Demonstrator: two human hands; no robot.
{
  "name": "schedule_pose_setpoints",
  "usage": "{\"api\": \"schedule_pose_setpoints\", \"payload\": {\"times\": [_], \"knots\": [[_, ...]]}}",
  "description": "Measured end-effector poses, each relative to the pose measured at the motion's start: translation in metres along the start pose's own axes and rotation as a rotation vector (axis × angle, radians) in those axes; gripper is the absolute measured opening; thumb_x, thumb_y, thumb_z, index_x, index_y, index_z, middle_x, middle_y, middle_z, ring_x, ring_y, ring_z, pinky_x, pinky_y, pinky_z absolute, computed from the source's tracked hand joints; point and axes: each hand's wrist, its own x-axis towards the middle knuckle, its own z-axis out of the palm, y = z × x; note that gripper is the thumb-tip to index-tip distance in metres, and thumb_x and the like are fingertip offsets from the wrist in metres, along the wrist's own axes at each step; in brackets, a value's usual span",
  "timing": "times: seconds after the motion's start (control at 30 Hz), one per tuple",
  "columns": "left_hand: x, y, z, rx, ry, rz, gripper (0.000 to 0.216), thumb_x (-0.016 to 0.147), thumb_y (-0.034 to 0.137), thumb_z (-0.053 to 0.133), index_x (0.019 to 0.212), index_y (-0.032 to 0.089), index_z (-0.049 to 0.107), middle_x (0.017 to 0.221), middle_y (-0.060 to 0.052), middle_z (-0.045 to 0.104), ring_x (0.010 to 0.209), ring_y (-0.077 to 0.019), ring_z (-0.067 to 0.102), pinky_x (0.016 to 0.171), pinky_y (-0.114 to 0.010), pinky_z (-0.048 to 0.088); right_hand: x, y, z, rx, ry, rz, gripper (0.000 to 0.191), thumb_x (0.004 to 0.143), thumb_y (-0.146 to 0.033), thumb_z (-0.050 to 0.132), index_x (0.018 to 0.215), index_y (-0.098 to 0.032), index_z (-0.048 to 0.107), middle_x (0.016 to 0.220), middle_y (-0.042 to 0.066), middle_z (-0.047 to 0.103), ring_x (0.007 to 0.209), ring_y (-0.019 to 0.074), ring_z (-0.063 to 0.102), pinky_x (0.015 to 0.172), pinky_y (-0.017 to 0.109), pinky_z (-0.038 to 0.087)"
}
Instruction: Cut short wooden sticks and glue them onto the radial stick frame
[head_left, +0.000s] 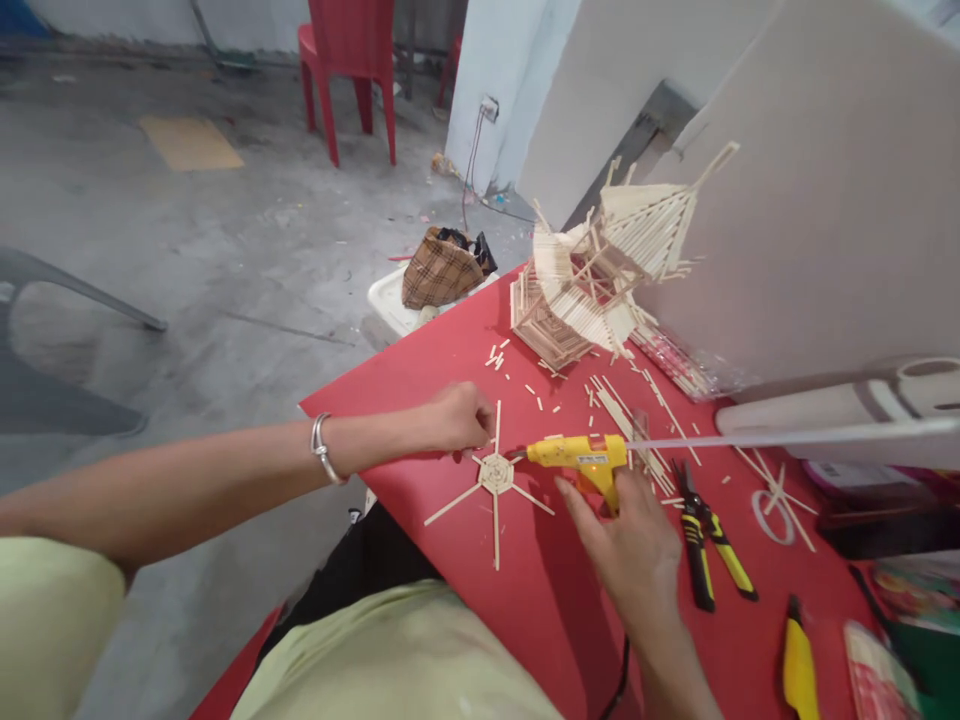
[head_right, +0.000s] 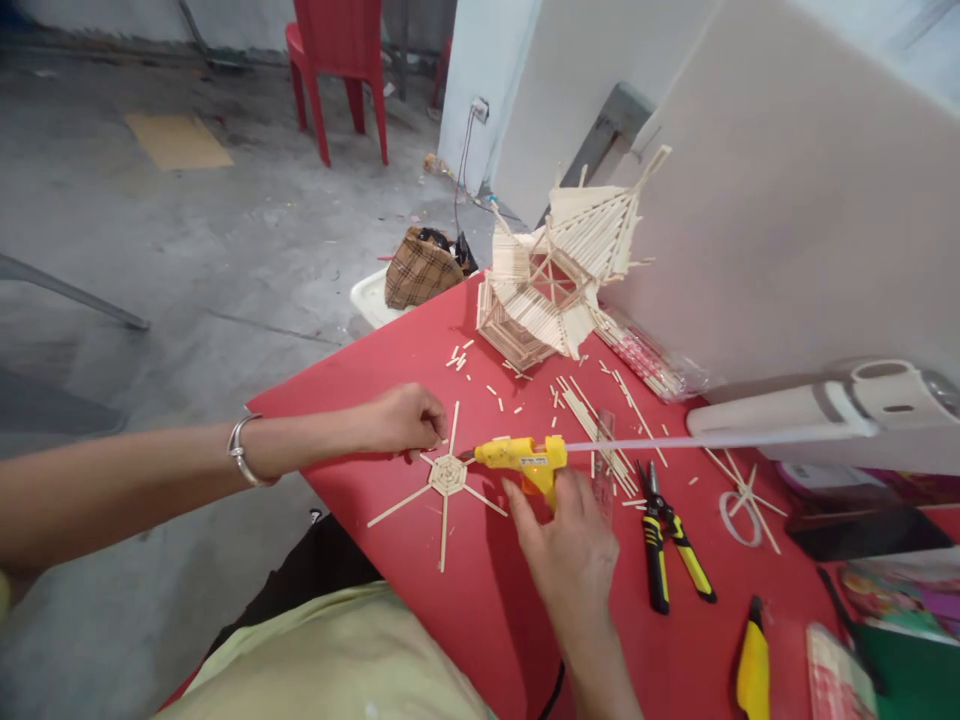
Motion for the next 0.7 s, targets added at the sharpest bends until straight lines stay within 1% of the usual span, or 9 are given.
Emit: {"api": "schedule_pose_setpoints", "payload": {"times": [0.1,0.17,0.2,0.27,0.37,0.47,0.53,0.6,0.7], "knots": [[-0.001,0.001,0.002,0.027,0.009,-0.022,0.012,0.062,0.011,0.058,0.068,0.015,0.067,0.052,0.000,0.061,0.048,-0.0172,0.065,0.040,-0.019,0.042,-0.021,0.009,0.007,0.182,-0.125,0.252,0.053,0.081,-0.076,0.051,0.081,-0.023,0.052,0.071,0.001,0.057,0.064,0.0193,0.053,0.058,0.028,0.035],[-0.001,0.002,0.003,0.046,0.028,-0.028,0.012,0.063,0.011,0.058,0.068,0.015,0.068,0.054,-0.001,0.063,0.050,-0.0170,0.066,0.043,-0.019,0.045,-0.030,0.017,0.008,0.285,-0.208,0.395,0.053,0.079,-0.077,0.052,0.080,-0.024,0.052,0.070,-0.001,0.056,0.062,0.0183,0.052,0.058,0.028,0.036],[0.000,0.003,0.003,0.051,0.033,-0.031,0.012,0.063,0.012,0.058,0.068,0.014,0.068,0.055,-0.001,0.064,0.050,-0.0167,0.067,0.044,-0.019,0.046,-0.033,0.021,0.009,0.322,-0.236,0.445,0.054,0.078,-0.078,0.053,0.082,-0.024,0.053,0.071,-0.001,0.057,0.063,0.0186,0.053,0.059,0.028,0.038],[0.001,0.003,0.003,0.057,0.033,-0.043,0.012,0.064,0.012,0.059,0.068,0.014,0.069,0.057,-0.001,0.066,0.051,-0.0163,0.067,0.047,-0.020,0.048,-0.040,0.032,0.011,0.363,-0.258,0.495,0.058,0.076,-0.080,0.052,0.087,-0.024,0.056,0.079,0.002,0.061,0.070,0.0207,0.056,0.064,0.029,0.040],[0.002,0.005,0.003,0.077,0.029,-0.054,0.011,0.063,0.013,0.060,0.067,0.014,0.070,0.057,-0.002,0.068,0.054,-0.0164,0.068,0.051,-0.021,0.051,-0.049,0.046,0.019,0.329,-0.237,0.499,0.069,0.076,-0.085,0.045,0.097,-0.021,0.060,0.096,0.010,0.064,0.084,0.0253,0.059,0.073,0.033,0.042],[0.003,0.009,0.003,0.106,0.035,-0.058,0.012,0.063,0.013,0.060,0.065,0.014,0.071,0.057,-0.002,0.068,0.056,-0.0172,0.069,0.051,-0.021,0.051,-0.056,0.051,0.028,0.207,-0.216,0.475,0.077,0.079,-0.084,0.041,0.110,-0.016,0.062,0.107,0.015,0.065,0.091,0.0277,0.058,0.074,0.034,0.042],[0.003,0.011,0.003,0.109,0.034,-0.071,0.011,0.063,0.013,0.060,0.066,0.014,0.071,0.057,-0.002,0.068,0.056,-0.0177,0.069,0.051,-0.021,0.052,-0.058,0.050,0.031,0.069,-0.180,0.436,0.078,0.083,-0.081,0.041,0.115,-0.013,0.063,0.108,0.017,0.065,0.092,0.0290,0.057,0.075,0.035,0.041],[0.003,0.013,0.003,0.106,0.031,-0.090,0.010,0.063,0.014,0.061,0.066,0.014,0.071,0.057,-0.003,0.068,0.057,-0.0180,0.069,0.052,-0.022,0.052,-0.058,0.049,0.029,-0.071,-0.123,0.374,0.077,0.085,-0.076,0.043,0.115,-0.009,0.065,0.103,0.018,0.066,0.091,0.0299,0.056,0.076,0.036,0.040],[0.003,0.015,0.003,0.106,0.033,-0.111,0.010,0.063,0.015,0.062,0.066,0.014,0.071,0.056,-0.002,0.068,0.059,-0.0178,0.070,0.053,-0.021,0.052,-0.055,0.047,0.020,-0.149,0.002,0.307,0.064,0.088,-0.066,0.051,0.111,-0.008,0.069,0.094,0.017,0.067,0.084,0.0283,0.055,0.074,0.037,0.041]]}}
